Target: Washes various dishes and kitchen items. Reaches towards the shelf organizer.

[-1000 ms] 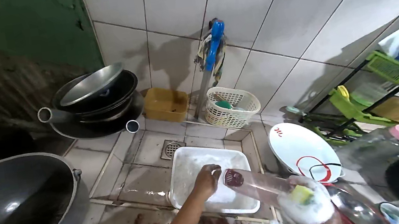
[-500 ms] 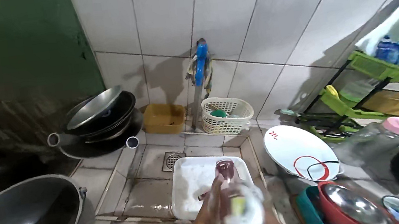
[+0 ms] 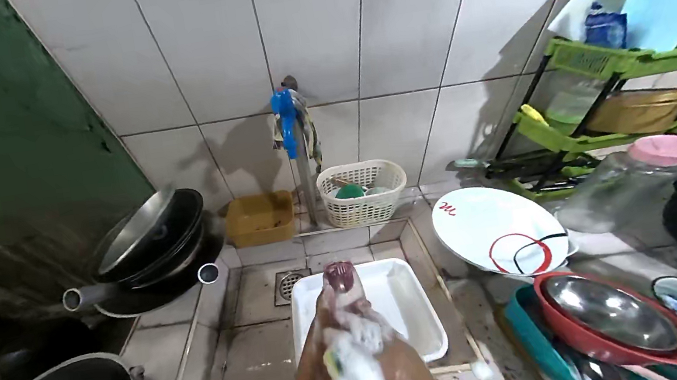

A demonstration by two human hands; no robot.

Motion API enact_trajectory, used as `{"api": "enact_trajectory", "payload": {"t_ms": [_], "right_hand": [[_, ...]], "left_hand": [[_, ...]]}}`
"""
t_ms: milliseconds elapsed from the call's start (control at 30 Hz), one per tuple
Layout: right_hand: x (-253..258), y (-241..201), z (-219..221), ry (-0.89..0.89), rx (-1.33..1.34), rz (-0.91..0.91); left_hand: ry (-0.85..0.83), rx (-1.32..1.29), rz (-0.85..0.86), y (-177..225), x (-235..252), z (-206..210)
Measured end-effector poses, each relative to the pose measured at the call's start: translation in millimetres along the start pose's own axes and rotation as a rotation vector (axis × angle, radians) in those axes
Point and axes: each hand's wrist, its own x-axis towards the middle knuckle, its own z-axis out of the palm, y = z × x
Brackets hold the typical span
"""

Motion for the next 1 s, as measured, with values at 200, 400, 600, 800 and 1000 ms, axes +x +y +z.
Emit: {"api": "enact_trajectory", "payload": {"t_ms": [200,400,600,800,1000], "right_hand": [[57.2,64.7,-1.3,-0.098,0.231,0.396],[99.8,140.1,49.4,-0.34,0.095,0.64],[118.2,93.1,112.9,-0.796,-0.063,0.625],[139.4,98.0,126.2,-0.731,-0.052,0.585],[127.6,72.1,139.6,-0.897,-0.115,0.406]], "left_hand": [[-0.058,0.058,-0.108,-19.6,-33.5,1.7],[0.084,-0.268,-0.18,-29.6,-34.5,-50.8],[0.068,-0.312,-0.131,-18.6,-55.1,-102.6],[0.146,-0.297,-0.084,-10.2,-75.8,-96.9],[0.176,-0.279,-0.025,-6.5,-70.9,-114.2]]}}
